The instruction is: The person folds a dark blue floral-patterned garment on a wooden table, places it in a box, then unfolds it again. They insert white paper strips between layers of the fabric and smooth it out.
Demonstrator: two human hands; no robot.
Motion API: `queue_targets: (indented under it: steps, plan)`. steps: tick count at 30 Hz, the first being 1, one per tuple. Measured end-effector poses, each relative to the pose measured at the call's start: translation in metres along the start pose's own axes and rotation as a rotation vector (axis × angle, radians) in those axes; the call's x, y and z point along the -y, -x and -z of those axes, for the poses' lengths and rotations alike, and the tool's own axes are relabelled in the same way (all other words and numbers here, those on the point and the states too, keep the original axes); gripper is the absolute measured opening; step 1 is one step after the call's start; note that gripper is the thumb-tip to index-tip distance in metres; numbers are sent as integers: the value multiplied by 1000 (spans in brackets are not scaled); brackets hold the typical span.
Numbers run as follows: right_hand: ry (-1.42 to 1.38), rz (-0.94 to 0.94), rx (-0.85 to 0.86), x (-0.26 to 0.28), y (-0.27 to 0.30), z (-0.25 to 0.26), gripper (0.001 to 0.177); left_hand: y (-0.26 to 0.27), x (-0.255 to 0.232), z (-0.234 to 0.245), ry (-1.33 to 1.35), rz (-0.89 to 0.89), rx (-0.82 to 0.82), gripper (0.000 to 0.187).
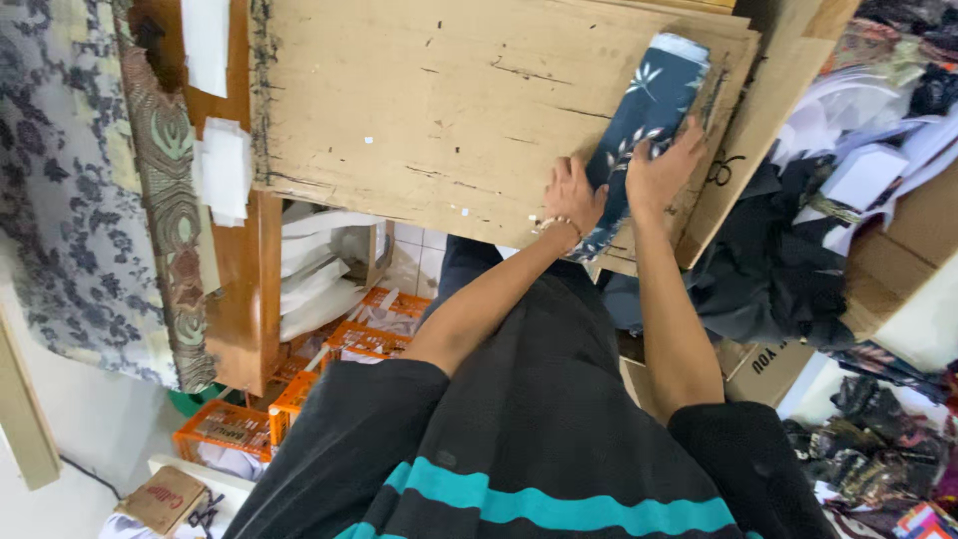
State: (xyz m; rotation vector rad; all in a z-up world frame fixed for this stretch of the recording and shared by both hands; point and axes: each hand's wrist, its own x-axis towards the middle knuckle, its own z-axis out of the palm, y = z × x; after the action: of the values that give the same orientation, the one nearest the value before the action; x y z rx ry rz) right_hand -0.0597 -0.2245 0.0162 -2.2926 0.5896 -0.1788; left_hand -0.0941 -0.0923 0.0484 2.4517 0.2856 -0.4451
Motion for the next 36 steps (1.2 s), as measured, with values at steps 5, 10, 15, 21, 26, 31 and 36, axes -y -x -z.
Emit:
queue_targets:
  steps: [5,10,15,21,26,31,36]
  plan:
    - [48,38,52,-10,38,-5,53,-35,6,-16,71,56,265,69]
    - [-172,-127,50,-11,31,3,47,-68,9,-33,202,16,510,75]
    - [-888,-605,213,40,17,22,50,-73,26,-18,1057,-291,651,85]
    - [-1175,-862,535,103,30,12,26,-62,63,91,504,-329,517,91]
    - [-1149,-875,585,146,48,-27,29,-110,111,175,95,-91,503,105]
    - [-1091,-959,449,156,56,-23,32,-271,173,219,-136,-399,73,63]
    - [-978,-1061,297,141,84,-16,23,-411,191,240,-454,-377,-58,57]
